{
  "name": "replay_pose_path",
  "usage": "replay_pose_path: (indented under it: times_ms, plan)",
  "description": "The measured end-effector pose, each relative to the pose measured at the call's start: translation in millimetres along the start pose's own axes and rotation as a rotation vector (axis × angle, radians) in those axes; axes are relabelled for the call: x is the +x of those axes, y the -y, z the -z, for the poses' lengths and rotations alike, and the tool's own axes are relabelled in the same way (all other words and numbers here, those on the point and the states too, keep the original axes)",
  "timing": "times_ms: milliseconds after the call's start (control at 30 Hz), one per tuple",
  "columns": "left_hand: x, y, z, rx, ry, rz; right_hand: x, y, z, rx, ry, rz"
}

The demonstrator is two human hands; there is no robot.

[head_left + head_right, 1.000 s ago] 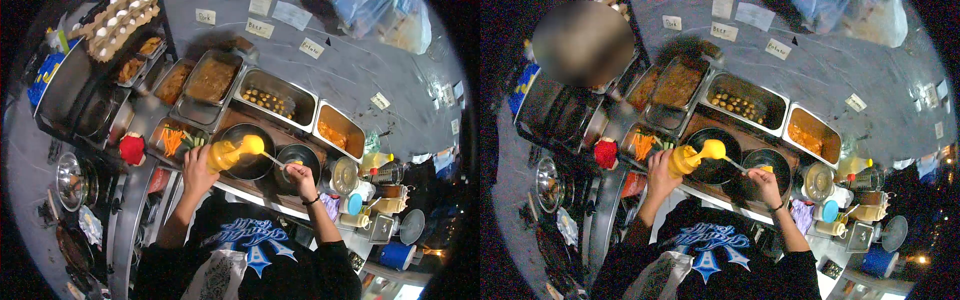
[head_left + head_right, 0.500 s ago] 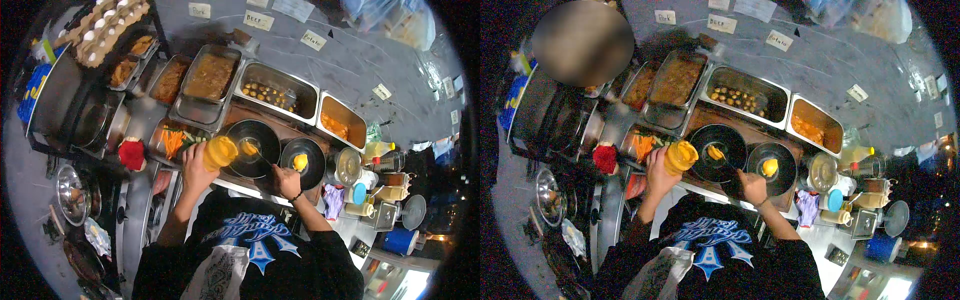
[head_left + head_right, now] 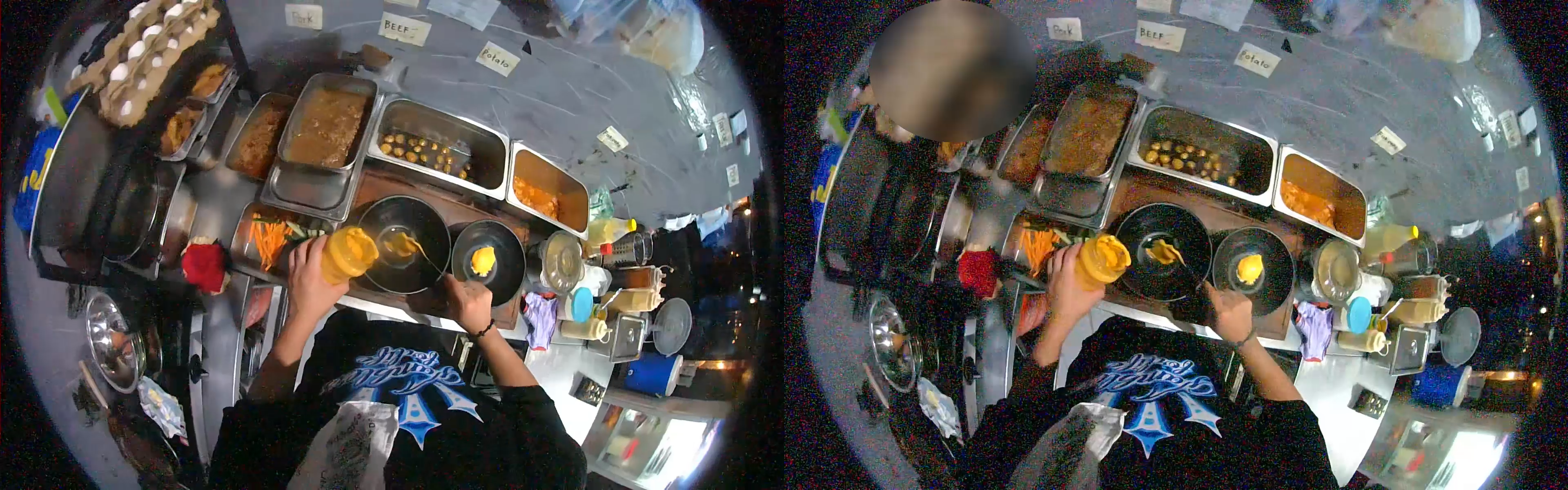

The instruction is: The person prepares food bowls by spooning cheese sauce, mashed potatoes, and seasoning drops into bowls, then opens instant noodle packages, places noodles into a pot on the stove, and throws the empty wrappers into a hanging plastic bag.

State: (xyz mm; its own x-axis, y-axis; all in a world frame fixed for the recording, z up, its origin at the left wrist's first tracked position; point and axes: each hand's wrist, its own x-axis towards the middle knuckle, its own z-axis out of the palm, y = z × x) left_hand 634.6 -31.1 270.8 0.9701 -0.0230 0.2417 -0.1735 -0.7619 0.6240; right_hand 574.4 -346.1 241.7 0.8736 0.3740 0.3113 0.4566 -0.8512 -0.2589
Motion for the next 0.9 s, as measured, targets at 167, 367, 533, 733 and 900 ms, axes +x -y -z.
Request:
replay_pose_path:
  times_ms: [167, 367, 533, 733, 900]
  plan:
    - [-2.5, 1.3, 4.3, -0.016, 0.072, 0.035, -0.1, 6.8, -0.3, 0.0, -0.073, -0.037]
    - [-2.2, 6.7, 8.0, -0.023, 0.082, 0.031, 0.2, 14.9, 0.4, 0.015, -0.061, -0.082]
    - [-5.9, 12.7, 9.2, -0.023, 0.08, 0.001, -3.8, 17.6, -1.7, -0.007, -0.158, -0.07]
    - [-7.6, 11.4, 13.2, -0.061, 0.113, 0.019, -1.0, 29.8, 1.7, -0.015, -0.286, -0.092]
    - [-9.1, 12.0, 13.7, -0.059, 0.127, 0.011, -10.7, 10.9, -27.3, -0.057, -0.155, -0.157]
